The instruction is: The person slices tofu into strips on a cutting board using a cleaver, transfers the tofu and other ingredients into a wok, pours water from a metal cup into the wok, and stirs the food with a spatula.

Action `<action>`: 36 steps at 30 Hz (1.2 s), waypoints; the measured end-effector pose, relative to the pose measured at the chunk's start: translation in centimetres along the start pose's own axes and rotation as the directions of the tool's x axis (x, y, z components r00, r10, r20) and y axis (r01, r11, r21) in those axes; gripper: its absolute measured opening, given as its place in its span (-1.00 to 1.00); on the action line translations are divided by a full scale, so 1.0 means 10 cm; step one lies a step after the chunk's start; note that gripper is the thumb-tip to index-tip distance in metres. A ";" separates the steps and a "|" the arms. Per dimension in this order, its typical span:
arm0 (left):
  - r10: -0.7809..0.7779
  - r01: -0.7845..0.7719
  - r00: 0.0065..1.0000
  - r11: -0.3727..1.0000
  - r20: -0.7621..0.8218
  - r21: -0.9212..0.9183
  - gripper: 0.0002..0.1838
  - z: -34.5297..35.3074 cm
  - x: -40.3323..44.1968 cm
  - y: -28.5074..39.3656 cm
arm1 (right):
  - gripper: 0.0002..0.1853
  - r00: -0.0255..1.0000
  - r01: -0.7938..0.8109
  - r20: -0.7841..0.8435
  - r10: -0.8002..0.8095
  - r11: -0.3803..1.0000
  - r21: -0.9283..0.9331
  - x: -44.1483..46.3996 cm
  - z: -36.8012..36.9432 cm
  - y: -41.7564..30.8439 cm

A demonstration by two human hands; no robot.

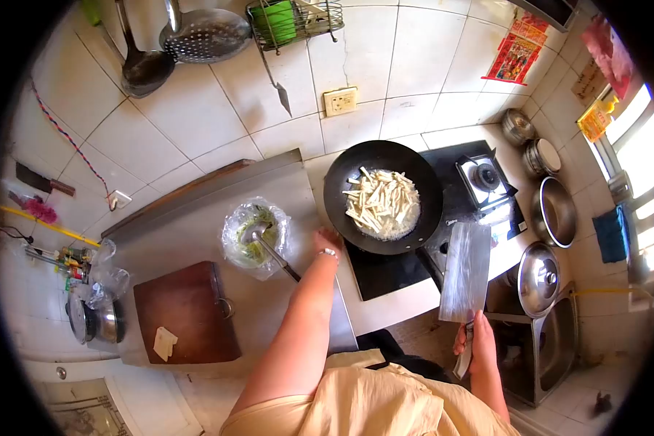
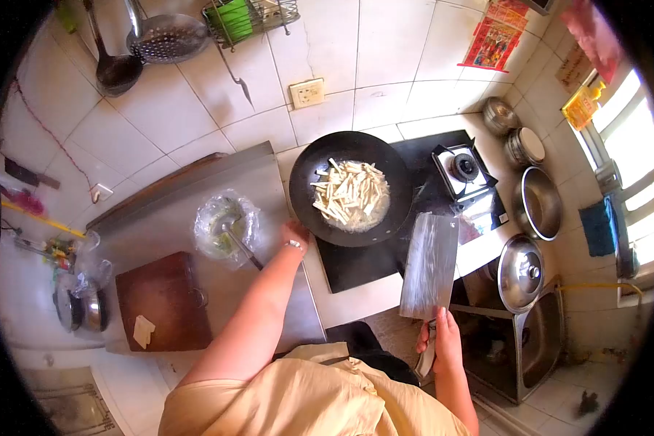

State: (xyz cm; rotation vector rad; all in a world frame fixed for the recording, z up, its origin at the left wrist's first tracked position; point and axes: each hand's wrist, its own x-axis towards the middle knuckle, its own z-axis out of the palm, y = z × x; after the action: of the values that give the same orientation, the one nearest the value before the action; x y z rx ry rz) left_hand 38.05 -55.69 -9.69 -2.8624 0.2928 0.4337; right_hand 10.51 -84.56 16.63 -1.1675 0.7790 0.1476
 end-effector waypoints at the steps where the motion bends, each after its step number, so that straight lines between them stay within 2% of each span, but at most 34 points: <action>1: -0.001 0.002 1.000 1.000 -0.019 0.005 -0.68 0.07 0.05 -0.01 | -0.66 1.000 -0.010 -0.015 0.010 1.000 0.015 -0.02 -0.02 0.01; 2: 0.000 0.000 1.000 1.000 -0.023 0.006 -0.68 0.26 0.15 -0.02 | -0.66 0.999 -0.016 -0.030 0.016 1.000 0.022 -0.03 -0.02 0.00; 3: 0.029 0.000 0.988 0.982 -0.151 0.191 -0.68 0.61 0.32 -0.02 | -0.66 0.999 -0.011 -0.031 0.012 1.000 0.025 -0.02 -0.03 0.01; 5: 0.088 0.021 0.959 0.928 -0.271 0.372 -0.69 0.57 0.36 -0.04 | -0.66 1.000 -0.016 -0.023 0.016 1.000 0.004 -0.01 -0.06 0.04; 6: -0.005 0.012 0.992 0.999 -0.124 0.053 -0.71 0.19 0.21 -0.10 | -0.66 1.000 -0.016 -0.025 0.016 1.000 0.010 -0.01 -0.05 0.04; 7: -0.046 0.058 0.998 0.962 0.052 -0.267 -0.72 -0.09 0.07 -0.14 | -0.63 0.999 -0.018 -0.028 0.017 1.000 -0.009 -0.01 -0.03 0.02; 8: -0.043 0.055 0.998 0.964 0.051 -0.262 -0.72 -0.16 -0.01 -0.17 | -0.60 0.999 -0.016 -0.030 0.016 1.000 -0.027 -0.01 0.01 0.01; 10: -0.289 0.245 0.957 0.759 0.025 -0.604 -0.72 -0.23 -0.13 -0.25 | -0.61 0.999 -0.027 -0.024 0.027 1.000 -0.014 0.03 0.04 0.01; 13: -0.321 0.266 0.947 0.791 -0.004 -0.551 -0.77 -0.24 -0.06 -0.52 | -0.62 0.999 -0.017 0.027 0.017 1.000 -0.013 0.07 0.08 0.02; 15: -0.412 0.213 0.909 0.586 -0.062 -0.782 -0.80 -0.60 -0.24 -0.72 | -0.68 0.992 -0.051 0.119 0.049 0.999 0.017 0.07 0.13 -0.02; 16: -0.406 0.206 0.912 0.568 -0.053 -0.797 -0.75 -0.87 -0.33 -0.80 | -0.68 0.990 -0.037 0.134 0.035 0.999 0.017 0.07 0.15 -0.02; 17: -0.430 0.037 0.873 0.525 -0.228 -0.850 -0.70 -0.85 -0.31 -0.84 | -0.68 0.990 -0.031 0.136 0.029 0.999 0.019 0.08 0.17 -0.03; 19: -0.294 -0.207 0.878 0.476 -0.376 -0.855 -0.61 -1.26 -0.48 -0.74 | -0.68 0.986 -0.020 0.164 0.020 1.000 -0.002 0.09 0.22 -0.04; 21: -0.288 -0.254 0.848 0.515 -0.444 -0.819 -0.54 -1.72 -0.70 -0.65 | -0.67 0.985 -0.006 0.172 0.008 1.000 -0.011 0.09 0.28 -0.05; 22: -0.261 -0.267 0.880 0.419 -0.397 -0.868 -0.67 -1.87 -0.79 -0.67 | -0.66 0.985 0.004 0.173 -0.002 1.000 -0.015 0.09 0.31 -0.06; 23: -0.274 -0.261 0.877 0.419 -0.395 -0.870 -0.67 -1.91 -0.88 -0.74 | -0.66 0.983 0.004 0.184 0.000 1.000 -0.022 0.08 0.33 -0.07; 25: -0.253 -0.268 0.865 0.496 -0.433 -0.826 -0.81 -1.88 -1.10 -0.92 | -0.69 0.982 0.040 0.184 -0.030 0.998 -0.050 0.07 0.39 -0.07; 26: -0.244 -0.411 0.797 0.453 -0.553 -0.791 -0.88 -1.63 -1.16 -1.01 | -0.71 0.983 0.040 0.183 -0.030 0.998 -0.051 0.05 0.41 -0.08; 27: -0.254 -0.433 0.763 0.483 -0.595 -0.761 -0.79 -1.51 -1.36 -1.11 | -0.75 0.992 0.014 0.122 -0.006 0.998 -0.061 0.04 0.44 -0.07; 29: -0.273 -0.344 0.809 0.498 -0.520 -0.796 -0.64 -1.08 -1.82 -1.44 | -0.77 0.987 0.090 0.145 -0.071 0.988 -0.126 0.07 0.53 0.04; 31: -0.350 -0.134 0.873 0.497 -0.339 -0.857 -0.56 -0.81 -2.45 -1.73 | -0.78 0.983 0.079 0.175 -0.054 0.987 -0.141 0.02 0.71 0.06; 32: -0.417 -0.064 0.871 0.428 -0.260 -0.901 -0.55 -0.56 -2.72 -1.89 | -0.78 0.972 0.080 0.229 -0.043 0.985 -0.155 0.01 0.78 0.10; 34: -0.512 0.040 0.814 0.520 -0.274 -0.853 -0.53 0.14 -3.27 -2.32 | -0.79 0.960 0.075 0.279 -0.022 0.980 -0.183 -0.02 0.95 0.21; 35: -0.568 0.179 0.809 0.484 -0.152 -0.856 -0.51 0.20 -3.63 -2.50 | -0.79 0.957 0.074 0.290 -0.015 0.978 -0.194 -0.06 1.08 0.26; 36: -0.565 0.224 0.794 0.616 -0.225 -0.756 -0.48 0.41 -3.93 -2.73 | -0.81 0.941 0.094 0.338 -0.006 0.965 -0.245 -0.11 1.19 0.33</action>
State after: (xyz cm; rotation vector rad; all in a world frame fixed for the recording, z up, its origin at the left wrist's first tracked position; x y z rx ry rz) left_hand 6.41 -22.30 4.09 -3.5916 -0.6199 -0.3088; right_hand 13.76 -72.60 16.80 -1.3627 0.4346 0.4046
